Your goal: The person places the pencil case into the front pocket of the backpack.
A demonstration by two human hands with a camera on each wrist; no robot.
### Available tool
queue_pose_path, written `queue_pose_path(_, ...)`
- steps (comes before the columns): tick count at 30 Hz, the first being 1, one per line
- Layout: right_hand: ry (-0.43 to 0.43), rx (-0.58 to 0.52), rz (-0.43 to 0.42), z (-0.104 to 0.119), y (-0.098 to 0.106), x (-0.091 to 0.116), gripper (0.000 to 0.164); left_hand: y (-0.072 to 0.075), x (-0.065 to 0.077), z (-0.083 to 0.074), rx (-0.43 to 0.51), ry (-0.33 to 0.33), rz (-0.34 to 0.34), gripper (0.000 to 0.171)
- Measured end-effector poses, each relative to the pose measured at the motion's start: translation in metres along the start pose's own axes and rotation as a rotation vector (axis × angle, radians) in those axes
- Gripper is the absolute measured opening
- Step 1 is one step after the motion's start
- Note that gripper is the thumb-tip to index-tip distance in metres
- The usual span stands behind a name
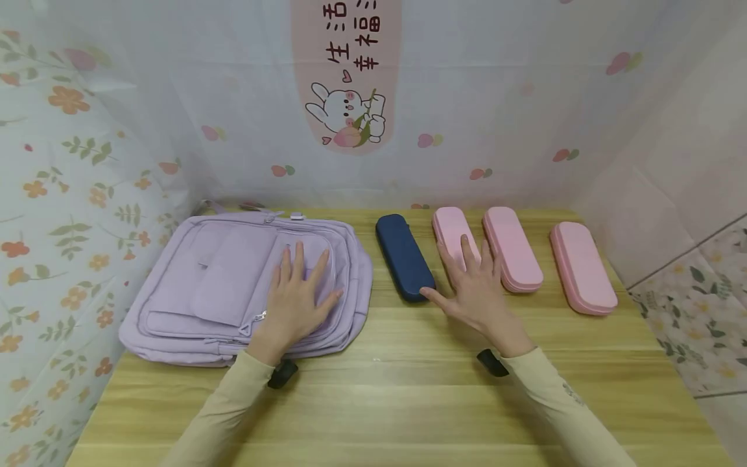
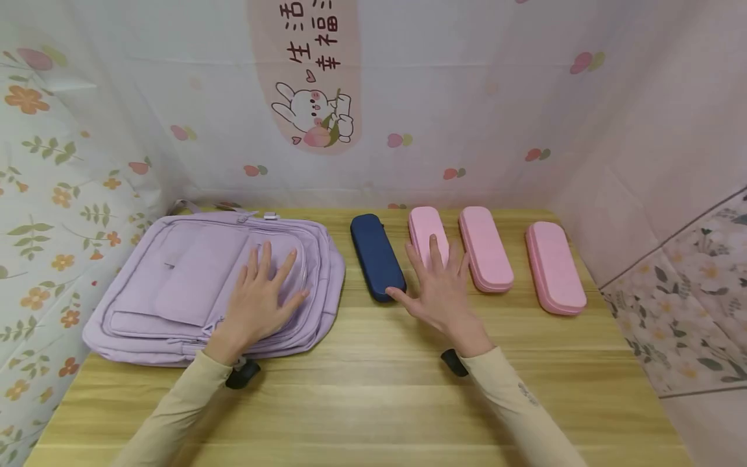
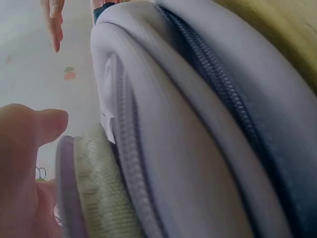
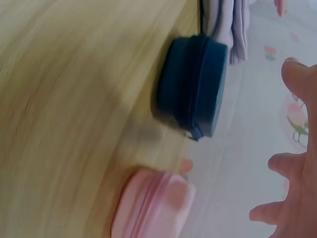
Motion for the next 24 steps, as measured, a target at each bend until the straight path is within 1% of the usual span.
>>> queue_pose_path(4, -0.008, -0.001, 0.048, 0.011, -0.007, -0.004, 0.095, -0.003, 0.002, 0.001, 0.007, 0.004, 0.027, 0.077)
queue_pose_path(6, -0.003, -0.007, 0.059, 0.016, -0.01, -0.006, 0.095, -0.005, 0.003, 0.002, 0.008, 0.007, 0.04, 0.077)
queue_pose_path(13, 0.043, -0.014, 0.051, 0.03, -0.026, -0.011, 0.098, -0.01, 0.005, 0.004, 0.036, 0.002, 0.091, 0.077)
queue_pose_path(16, 0.054, -0.013, 0.041, 0.035, -0.033, -0.013, 0.099, -0.011, 0.005, 0.004, 0.032, -0.008, 0.088, 0.075)
queue_pose_path(20, 0.039, -0.081, 0.038, 0.039, -0.04, -0.015, 0.1, -0.009, 0.007, 0.004, 0.024, -0.013, 0.072, 0.07)
queue_pose_path(22, 0.029, -0.13, 0.025, 0.041, -0.044, -0.015, 0.099, -0.008, 0.008, 0.004, 0.03, -0.021, 0.052, 0.068)
queue_pose_path(24, 0.022, -0.159, -0.001, 0.041, -0.048, -0.016, 0.097, -0.008, 0.009, 0.004, 0.038, -0.038, 0.012, 0.066)
Point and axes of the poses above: each hand's wrist, its own x-axis away from the middle knuckle, its own y-axis out of the back of the hand, z = x × y, the point moved 1 cm from there along -x, towards the middle knuckle, and after that the axes turned 9 degrees about z, right-handed, at the moved point
